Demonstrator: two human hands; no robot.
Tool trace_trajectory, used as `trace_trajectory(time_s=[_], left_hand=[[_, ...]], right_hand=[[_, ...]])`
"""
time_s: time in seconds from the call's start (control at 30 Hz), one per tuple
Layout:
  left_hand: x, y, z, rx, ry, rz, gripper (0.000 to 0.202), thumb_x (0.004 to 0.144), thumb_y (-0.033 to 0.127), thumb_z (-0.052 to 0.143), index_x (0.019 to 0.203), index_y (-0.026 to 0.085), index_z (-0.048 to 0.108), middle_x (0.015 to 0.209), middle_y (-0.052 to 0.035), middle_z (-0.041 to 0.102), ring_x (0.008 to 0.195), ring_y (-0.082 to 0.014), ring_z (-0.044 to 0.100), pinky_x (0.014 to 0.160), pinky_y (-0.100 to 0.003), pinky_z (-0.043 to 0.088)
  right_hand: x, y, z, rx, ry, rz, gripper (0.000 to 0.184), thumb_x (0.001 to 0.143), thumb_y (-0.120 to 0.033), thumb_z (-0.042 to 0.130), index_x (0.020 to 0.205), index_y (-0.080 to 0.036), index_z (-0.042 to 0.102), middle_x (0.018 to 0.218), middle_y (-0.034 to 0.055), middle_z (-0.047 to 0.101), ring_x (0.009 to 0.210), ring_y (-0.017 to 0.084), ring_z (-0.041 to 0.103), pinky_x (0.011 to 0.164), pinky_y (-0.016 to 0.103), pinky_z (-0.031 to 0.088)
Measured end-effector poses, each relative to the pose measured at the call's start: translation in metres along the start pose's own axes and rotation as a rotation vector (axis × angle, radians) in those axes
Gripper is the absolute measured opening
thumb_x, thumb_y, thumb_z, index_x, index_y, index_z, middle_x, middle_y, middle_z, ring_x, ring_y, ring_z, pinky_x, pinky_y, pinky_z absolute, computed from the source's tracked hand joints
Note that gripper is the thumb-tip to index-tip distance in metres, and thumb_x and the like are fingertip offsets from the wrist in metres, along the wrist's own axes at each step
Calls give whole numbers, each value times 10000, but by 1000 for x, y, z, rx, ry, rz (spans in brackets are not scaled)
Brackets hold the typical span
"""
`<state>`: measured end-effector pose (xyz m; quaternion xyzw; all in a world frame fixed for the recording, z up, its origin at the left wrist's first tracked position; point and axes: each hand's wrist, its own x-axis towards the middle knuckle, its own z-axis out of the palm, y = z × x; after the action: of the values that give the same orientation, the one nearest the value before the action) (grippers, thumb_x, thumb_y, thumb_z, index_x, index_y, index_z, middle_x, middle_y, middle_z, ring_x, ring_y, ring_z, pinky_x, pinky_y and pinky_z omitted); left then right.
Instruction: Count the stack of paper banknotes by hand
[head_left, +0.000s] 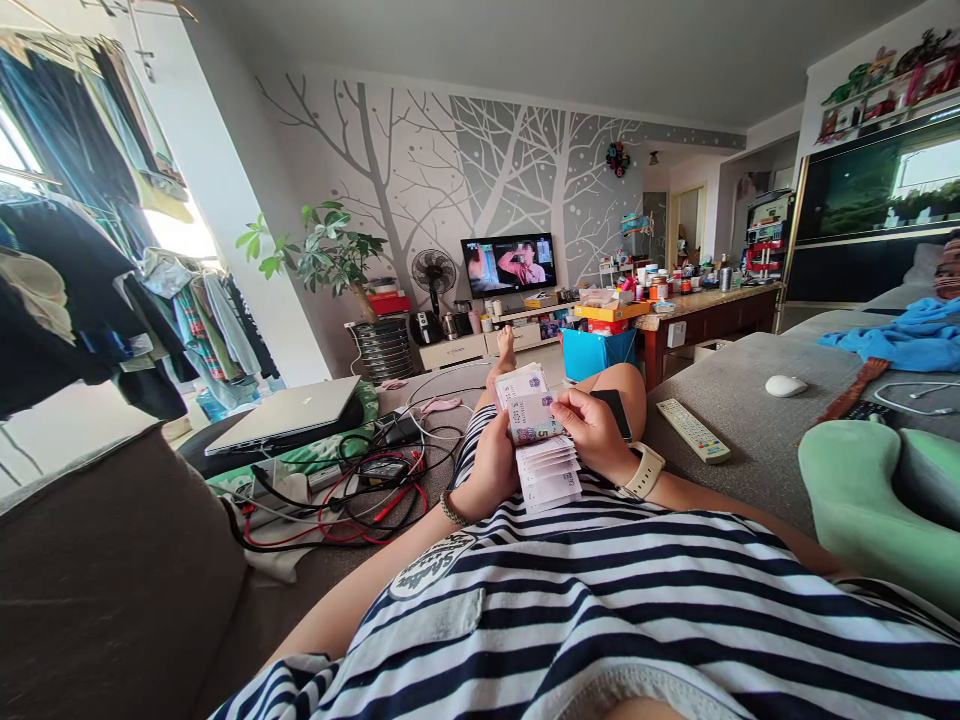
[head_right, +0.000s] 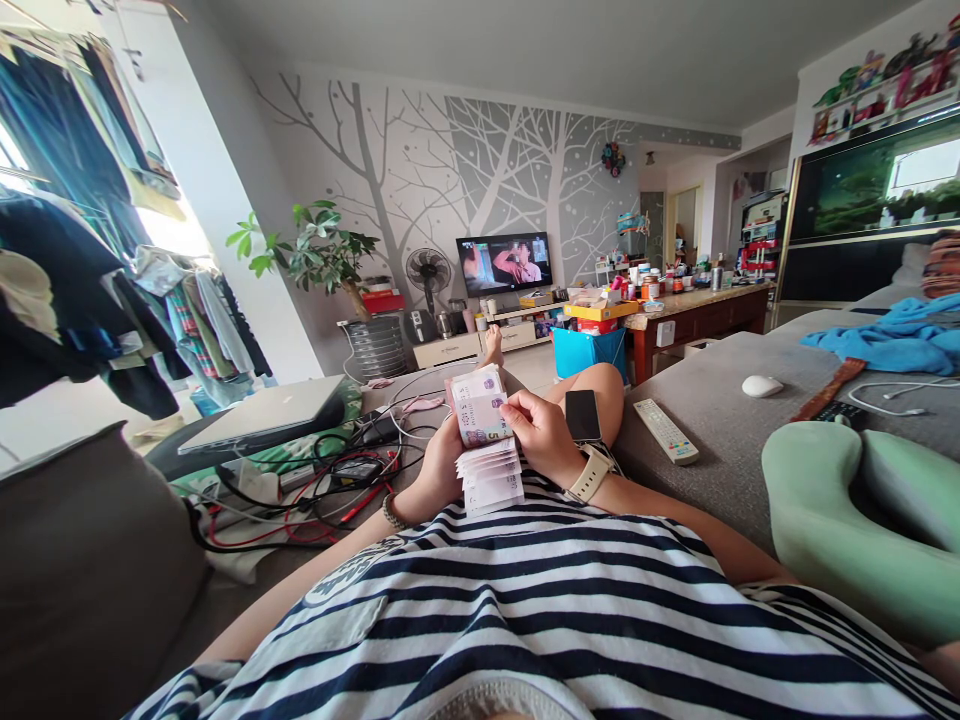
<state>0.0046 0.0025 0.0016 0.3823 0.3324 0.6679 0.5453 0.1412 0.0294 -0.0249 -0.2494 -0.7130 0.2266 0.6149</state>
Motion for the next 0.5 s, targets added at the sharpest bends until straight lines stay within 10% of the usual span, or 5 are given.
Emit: trace_trajectory(time_s=[0.5], left_hand=[[-7, 3, 0, 34, -33, 51, 199, 752, 167, 626, 929, 153, 715, 735, -41, 746, 868, -237, 702, 798, -300, 542]], right_hand=[[-2, 1, 0, 17, -19, 6, 341, 926, -485, 517, 798, -174, 574, 661, -9, 538, 619, 138, 483, 572, 241, 356]])
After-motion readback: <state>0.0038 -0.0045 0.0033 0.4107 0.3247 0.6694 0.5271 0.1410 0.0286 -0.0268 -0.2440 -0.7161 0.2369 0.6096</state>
